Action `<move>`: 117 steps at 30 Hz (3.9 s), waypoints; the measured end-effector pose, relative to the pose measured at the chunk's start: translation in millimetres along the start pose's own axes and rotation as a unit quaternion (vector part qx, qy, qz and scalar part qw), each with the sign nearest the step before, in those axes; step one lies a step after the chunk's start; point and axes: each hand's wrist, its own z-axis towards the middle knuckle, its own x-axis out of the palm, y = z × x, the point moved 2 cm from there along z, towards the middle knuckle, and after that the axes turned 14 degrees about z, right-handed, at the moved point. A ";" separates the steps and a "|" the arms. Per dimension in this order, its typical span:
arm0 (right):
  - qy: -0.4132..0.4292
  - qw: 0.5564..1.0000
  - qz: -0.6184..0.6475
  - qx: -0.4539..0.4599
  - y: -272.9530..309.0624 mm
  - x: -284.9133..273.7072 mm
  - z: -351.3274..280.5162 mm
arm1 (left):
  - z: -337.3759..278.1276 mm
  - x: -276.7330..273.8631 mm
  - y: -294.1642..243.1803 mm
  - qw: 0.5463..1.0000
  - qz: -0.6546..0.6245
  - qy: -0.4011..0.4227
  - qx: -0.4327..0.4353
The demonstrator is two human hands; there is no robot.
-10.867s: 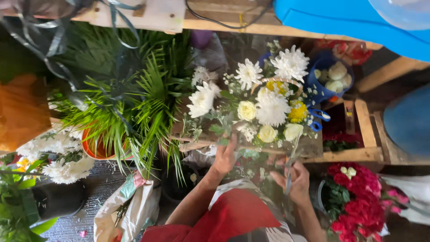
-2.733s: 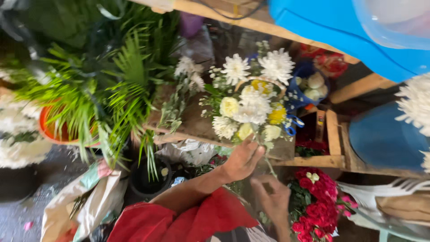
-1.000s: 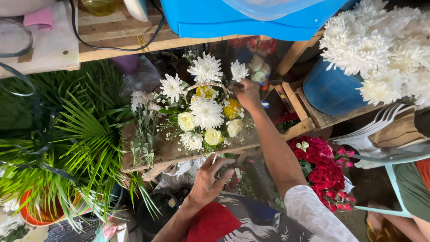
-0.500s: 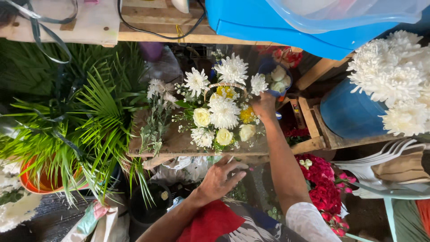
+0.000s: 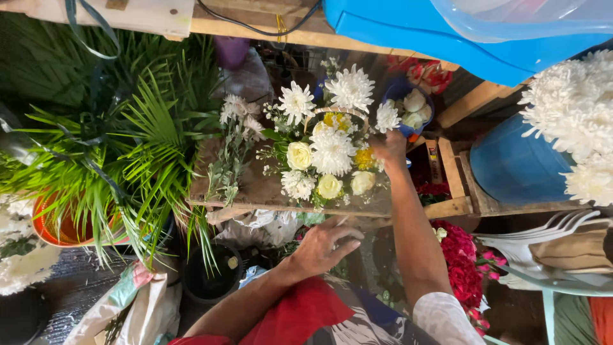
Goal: The person creates a floral arrangement by hand, trimming stems with shears and inserting white and yellow flowers into a small basket.
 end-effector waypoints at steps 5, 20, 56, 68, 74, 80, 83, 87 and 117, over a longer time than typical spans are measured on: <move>-0.004 0.928 0.365 0.077 60.2 -20.2 -26.2 | 0.5 -4.4 -1.1 1.000 -0.005 -0.008 0.005; 0.253 0.938 0.216 0.096 191.4 -71.3 -244.9 | 11.7 -29.7 9.4 0.950 -0.088 -0.298 0.024; 0.142 0.865 0.405 0.261 177.1 -50.0 -275.0 | 36.8 -113.5 342.7 0.846 0.275 -0.221 -0.400; 0.188 0.876 0.347 0.277 173.2 -35.3 -267.8 | -8.3 -149.8 280.9 0.914 0.138 -0.231 -0.305; 0.243 0.875 0.337 0.249 183.6 -33.9 -265.6 | -17.5 -163.1 249.6 0.903 0.063 -0.245 -0.348; 0.277 0.927 0.201 0.155 155.6 -30.4 -271.2 | -34.9 -156.6 224.9 0.909 0.102 -0.279 -0.292; 0.309 0.944 0.111 0.028 213.2 -36.3 -263.7 | -39.8 -171.6 145.1 0.888 0.017 -0.343 -0.307; 0.334 0.923 0.178 0.075 224.3 -34.0 -256.8 | -48.0 -171.0 121.5 0.865 0.029 -0.412 -0.284; 0.342 0.870 0.107 0.339 213.6 -32.0 -265.0 | 32.4 -184.1 318.1 0.847 0.334 -0.248 -0.331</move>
